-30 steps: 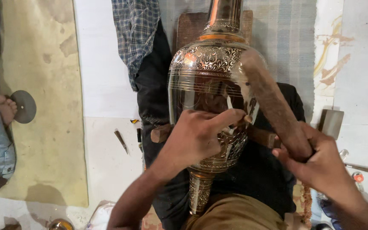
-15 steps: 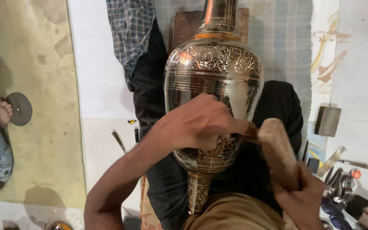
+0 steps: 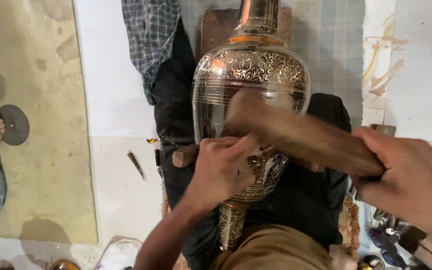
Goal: The person uses a wooden mallet and a metal chisel to engrave decorative patterns onto the surface of a large silver-colored metal vase. The vase is held steady on the person's lap while they repeatedly strike the chisel to create intricate designs.
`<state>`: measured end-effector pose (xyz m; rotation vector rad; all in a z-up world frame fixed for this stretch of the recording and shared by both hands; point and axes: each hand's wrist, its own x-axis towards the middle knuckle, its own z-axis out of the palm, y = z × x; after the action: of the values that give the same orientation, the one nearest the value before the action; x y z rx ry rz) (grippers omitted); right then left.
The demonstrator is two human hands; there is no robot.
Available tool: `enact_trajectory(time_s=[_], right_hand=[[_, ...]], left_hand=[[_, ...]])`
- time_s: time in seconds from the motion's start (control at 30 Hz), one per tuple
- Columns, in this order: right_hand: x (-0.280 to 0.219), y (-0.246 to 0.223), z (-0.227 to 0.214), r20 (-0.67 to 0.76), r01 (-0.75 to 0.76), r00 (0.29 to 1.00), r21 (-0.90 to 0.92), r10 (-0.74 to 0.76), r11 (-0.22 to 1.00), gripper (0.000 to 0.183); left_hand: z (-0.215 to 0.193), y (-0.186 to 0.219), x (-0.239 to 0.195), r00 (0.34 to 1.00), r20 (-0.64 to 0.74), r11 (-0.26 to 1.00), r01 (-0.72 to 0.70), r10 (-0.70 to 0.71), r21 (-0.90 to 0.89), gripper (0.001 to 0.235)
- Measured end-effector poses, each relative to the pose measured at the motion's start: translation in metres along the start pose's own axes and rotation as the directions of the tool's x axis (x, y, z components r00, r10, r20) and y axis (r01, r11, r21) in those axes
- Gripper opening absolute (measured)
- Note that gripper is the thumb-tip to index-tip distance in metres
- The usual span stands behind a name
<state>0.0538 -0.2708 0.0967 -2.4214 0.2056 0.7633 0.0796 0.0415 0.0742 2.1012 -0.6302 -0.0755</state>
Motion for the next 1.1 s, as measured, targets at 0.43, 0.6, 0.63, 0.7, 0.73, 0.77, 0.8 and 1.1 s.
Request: enact_trajectory(time_s=[0.43, 0.6, 0.63, 0.7, 0.73, 0.77, 0.8, 1.1], right_hand=[[0.014, -0.167, -0.053, 0.330, 0.238, 0.941, -0.799, 0.071, 0.552, 0.039], [0.011, -0.184, -0.052, 0.422, 0.329, 0.894, -0.846, 0.151, 0.420, 0.041], [0.010, -0.186, -0.052, 0.414, 0.333, 0.902, -0.848, 0.123, 0.412, 0.040], [0.008, -0.186, -0.052, 0.401, 0.332, 0.912, -0.845, 0.085, 0.418, 0.042], [0.007, -0.185, -0.053, 0.394, 0.328, 0.916, -0.841, 0.071, 0.431, 0.046], [0.007, -0.184, -0.051, 0.391, 0.332, 0.919, -0.841, 0.057, 0.427, 0.048], [0.007, -0.183, -0.051, 0.388, 0.335, 0.920, -0.842, 0.044, 0.423, 0.050], [0.005, -0.179, -0.047, 0.413, 0.325, 0.897, -0.856, 0.155, 0.403, 0.045]], left_hand=[[0.074, 0.009, -0.038, 0.730, -0.648, 0.970, 0.234, -0.218, -0.063, 0.032], [0.087, 0.013, -0.037, 0.624, -0.761, 0.973, 0.229, -0.176, -0.038, 0.025], [0.087, 0.012, -0.037, 0.637, -0.756, 0.978, 0.208, -0.148, -0.017, 0.025], [0.090, 0.012, -0.040, 0.664, -0.741, 0.986, 0.168, -0.096, 0.023, 0.025], [0.091, 0.012, -0.041, 0.659, -0.746, 0.982, 0.184, -0.099, 0.032, 0.027], [0.092, 0.011, -0.042, 0.653, -0.750, 0.979, 0.200, -0.102, 0.041, 0.030], [0.092, 0.012, -0.043, 0.648, -0.754, 0.975, 0.216, -0.105, 0.050, 0.033], [0.096, 0.010, -0.046, 0.658, -0.752, 0.976, 0.187, -0.041, 0.110, 0.027]])
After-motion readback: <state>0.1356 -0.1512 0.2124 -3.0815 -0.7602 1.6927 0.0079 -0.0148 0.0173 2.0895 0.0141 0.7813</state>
